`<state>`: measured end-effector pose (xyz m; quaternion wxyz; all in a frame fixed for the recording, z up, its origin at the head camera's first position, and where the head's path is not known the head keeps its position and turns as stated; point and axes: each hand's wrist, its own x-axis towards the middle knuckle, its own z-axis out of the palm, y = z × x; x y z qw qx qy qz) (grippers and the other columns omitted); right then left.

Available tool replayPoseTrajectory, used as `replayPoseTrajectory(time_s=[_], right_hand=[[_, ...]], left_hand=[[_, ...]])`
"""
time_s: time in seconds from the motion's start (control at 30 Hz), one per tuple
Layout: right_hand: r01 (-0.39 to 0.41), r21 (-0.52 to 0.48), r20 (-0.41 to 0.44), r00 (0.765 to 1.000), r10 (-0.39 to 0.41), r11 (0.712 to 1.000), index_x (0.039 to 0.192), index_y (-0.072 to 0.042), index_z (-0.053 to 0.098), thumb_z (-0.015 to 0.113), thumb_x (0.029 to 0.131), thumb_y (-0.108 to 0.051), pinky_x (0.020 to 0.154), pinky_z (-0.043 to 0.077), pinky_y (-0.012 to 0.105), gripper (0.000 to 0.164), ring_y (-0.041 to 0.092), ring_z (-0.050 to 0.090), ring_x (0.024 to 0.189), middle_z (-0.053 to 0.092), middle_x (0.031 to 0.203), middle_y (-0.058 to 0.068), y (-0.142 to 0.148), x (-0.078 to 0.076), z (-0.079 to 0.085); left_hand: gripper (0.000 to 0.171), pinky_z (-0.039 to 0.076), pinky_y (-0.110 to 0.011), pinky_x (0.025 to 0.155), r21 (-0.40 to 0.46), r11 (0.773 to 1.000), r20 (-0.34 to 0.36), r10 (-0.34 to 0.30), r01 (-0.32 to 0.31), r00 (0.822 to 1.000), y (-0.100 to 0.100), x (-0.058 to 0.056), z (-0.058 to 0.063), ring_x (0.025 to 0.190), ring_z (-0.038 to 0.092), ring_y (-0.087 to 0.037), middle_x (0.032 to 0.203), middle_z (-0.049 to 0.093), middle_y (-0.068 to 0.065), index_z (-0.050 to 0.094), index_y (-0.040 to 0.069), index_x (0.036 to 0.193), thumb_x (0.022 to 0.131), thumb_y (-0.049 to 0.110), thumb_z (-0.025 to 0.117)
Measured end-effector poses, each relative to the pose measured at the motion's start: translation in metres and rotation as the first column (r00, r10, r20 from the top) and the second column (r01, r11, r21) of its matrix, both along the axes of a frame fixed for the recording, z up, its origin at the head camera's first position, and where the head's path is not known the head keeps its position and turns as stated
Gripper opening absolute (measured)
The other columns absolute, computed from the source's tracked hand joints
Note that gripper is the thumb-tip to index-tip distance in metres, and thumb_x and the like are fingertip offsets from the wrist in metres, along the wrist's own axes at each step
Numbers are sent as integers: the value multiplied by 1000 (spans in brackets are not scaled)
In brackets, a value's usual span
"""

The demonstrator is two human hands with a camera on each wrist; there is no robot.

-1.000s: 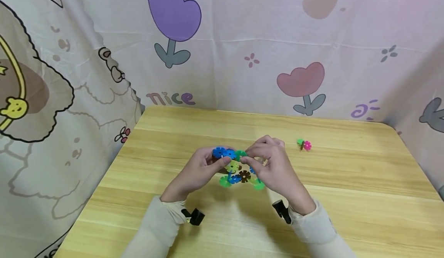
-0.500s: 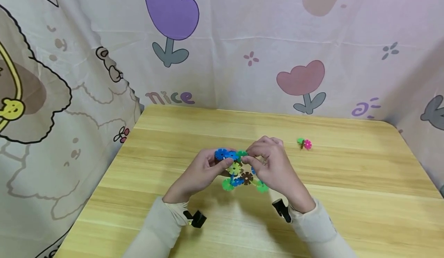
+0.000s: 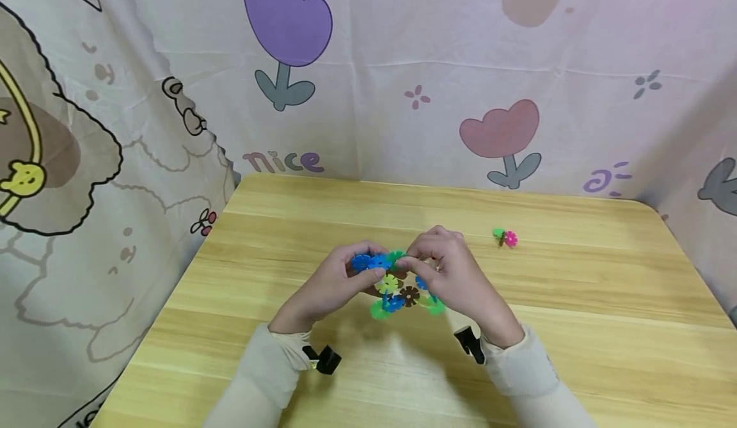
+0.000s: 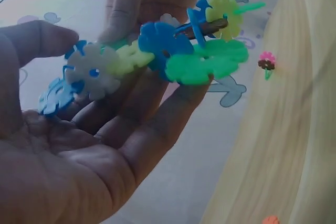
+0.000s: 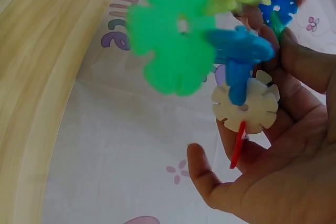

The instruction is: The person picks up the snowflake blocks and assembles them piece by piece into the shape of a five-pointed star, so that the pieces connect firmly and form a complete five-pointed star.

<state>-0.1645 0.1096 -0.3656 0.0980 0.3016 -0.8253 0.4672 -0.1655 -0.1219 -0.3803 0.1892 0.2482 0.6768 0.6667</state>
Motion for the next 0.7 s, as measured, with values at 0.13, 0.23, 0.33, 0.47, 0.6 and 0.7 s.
replayPoseTrajectory(time_s=[0.13,0.23,0.33,0.47,0.6,0.7], right_hand=[[-4,26,-1,1000,5,1000,79,-19,77,81,90,-7,86,33,42,17,10,54,79,69,77,-15,-1,0,-1],[-25,22,20,1000,24,999,80,-18,77,79,92,-7,79,40,37,17,12,53,73,69,77,-13,0,-2,0],[-40,-21,55,998,41,999,85,-16,77,74,96,-7,69,47,31,15,15,55,72,69,81,-11,5,-3,3],[-43,-85,79,996,49,995,94,-16,76,69,100,-6,72,52,30,13,17,61,80,70,91,-7,11,-3,5],[-66,-103,88,993,76,992,99,-19,76,67,102,-7,78,52,31,15,16,63,86,71,97,-8,13,-3,5],[-83,-104,71,993,90,991,100,-18,75,67,102,-6,80,52,30,15,16,65,92,71,104,-7,13,-4,6]], left_hand=[[23,63,-42,80,-25,999,-41,25,-26,999,3,0,-1,100,69,-30,115,69,-18,63,-2,123,106,11,58],[18,63,-38,76,-53,997,-72,60,-64,996,5,0,-3,94,70,-29,107,72,-16,67,2,118,106,14,60],[14,62,-34,74,-53,992,-96,108,-114,989,4,-2,-3,92,72,-29,101,73,-17,69,2,112,104,11,63],[11,63,-35,76,-16,979,-86,199,-201,976,0,-3,-1,88,74,-27,99,72,-16,69,0,108,102,7,64],[12,63,-35,76,13,967,-62,256,-256,965,-3,-4,-1,85,75,-26,99,72,-16,68,-3,108,102,5,62],[12,63,-34,74,22,961,-48,277,-276,960,-2,-4,-2,84,75,-25,98,72,-17,68,-4,107,101,5,61]])
